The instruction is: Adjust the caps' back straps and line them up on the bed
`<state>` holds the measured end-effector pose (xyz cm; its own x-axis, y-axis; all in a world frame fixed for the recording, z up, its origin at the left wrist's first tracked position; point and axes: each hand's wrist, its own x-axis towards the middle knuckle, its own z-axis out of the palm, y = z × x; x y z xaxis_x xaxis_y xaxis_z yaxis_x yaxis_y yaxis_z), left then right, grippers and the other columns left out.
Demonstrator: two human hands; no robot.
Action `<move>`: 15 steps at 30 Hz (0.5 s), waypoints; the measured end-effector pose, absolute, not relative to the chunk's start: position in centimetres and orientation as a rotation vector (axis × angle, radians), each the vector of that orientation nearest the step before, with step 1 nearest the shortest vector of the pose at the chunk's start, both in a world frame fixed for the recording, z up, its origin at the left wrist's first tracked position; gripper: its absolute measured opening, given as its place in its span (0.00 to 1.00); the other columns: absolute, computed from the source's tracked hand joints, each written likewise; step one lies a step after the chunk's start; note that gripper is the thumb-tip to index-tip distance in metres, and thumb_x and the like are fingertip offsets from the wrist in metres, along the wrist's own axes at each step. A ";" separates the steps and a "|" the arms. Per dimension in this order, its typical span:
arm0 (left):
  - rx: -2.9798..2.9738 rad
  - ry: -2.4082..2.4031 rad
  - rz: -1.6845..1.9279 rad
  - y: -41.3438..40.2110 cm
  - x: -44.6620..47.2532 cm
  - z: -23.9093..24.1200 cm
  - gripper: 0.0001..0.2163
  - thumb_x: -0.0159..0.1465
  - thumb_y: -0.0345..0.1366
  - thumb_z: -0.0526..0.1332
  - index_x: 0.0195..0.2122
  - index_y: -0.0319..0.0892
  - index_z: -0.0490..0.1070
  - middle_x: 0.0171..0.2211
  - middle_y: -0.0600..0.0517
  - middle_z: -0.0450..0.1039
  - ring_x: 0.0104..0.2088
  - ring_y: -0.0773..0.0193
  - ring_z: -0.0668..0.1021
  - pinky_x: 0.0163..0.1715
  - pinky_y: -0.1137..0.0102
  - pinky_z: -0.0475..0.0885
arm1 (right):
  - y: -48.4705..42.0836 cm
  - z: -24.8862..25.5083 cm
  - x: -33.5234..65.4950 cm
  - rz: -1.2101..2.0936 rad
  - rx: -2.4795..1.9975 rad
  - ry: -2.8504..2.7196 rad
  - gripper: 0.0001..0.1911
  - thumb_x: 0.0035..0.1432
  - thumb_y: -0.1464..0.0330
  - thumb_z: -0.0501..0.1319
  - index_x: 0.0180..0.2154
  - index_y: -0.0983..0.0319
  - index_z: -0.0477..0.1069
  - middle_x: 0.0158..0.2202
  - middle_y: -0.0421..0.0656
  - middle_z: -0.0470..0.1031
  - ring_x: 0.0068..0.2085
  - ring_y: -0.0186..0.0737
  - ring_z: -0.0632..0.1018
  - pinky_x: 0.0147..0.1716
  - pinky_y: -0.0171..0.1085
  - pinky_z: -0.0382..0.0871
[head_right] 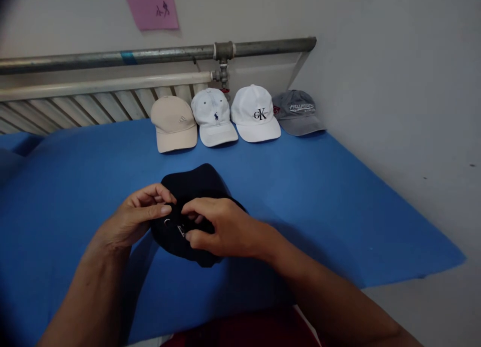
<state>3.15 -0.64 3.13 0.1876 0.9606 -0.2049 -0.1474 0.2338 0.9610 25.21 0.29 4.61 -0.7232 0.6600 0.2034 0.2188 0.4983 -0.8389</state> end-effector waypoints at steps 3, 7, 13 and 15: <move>0.996 1.061 0.996 -0.7 3.1 3.1 0.08 0.49 0.31 0.71 0.28 0.41 0.74 0.25 0.56 0.71 0.26 0.73 0.71 0.28 0.78 0.65 | -0.1 5.2 25.2 1.077 -0.718 -2.236 0.15 0.56 0.77 0.56 0.45 0.62 0.70 0.39 0.42 0.76 0.38 0.34 0.76 0.40 0.34 0.70; 0.984 1.047 1.004 -0.7 3.2 3.2 0.07 0.50 0.31 0.71 0.27 0.42 0.73 0.26 0.56 0.72 0.27 0.73 0.72 0.29 0.78 0.66 | -0.3 5.2 24.9 0.973 -0.829 -2.311 0.14 0.54 0.69 0.63 0.44 0.61 0.71 0.36 0.41 0.76 0.36 0.36 0.76 0.37 0.34 0.70; 0.985 1.032 0.988 -0.8 3.1 3.4 0.08 0.50 0.30 0.71 0.27 0.41 0.72 0.27 0.55 0.73 0.26 0.72 0.72 0.28 0.77 0.67 | 0.1 3.6 24.7 0.753 -0.793 -2.347 0.11 0.60 0.74 0.55 0.42 0.61 0.71 0.38 0.42 0.77 0.38 0.36 0.77 0.40 0.35 0.69; 0.987 1.006 0.990 -0.8 3.1 3.4 0.08 0.51 0.30 0.70 0.27 0.41 0.71 0.29 0.55 0.73 0.27 0.72 0.73 0.29 0.77 0.68 | 0.1 3.5 24.9 0.718 -0.778 -2.335 0.11 0.61 0.74 0.53 0.42 0.61 0.71 0.37 0.42 0.77 0.38 0.35 0.76 0.40 0.35 0.69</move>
<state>3.10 -0.81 3.42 0.2271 0.9534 -0.1984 -0.1825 0.2418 0.9530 24.88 0.14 3.53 -0.6685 0.6610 0.3408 0.3551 0.6864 -0.6347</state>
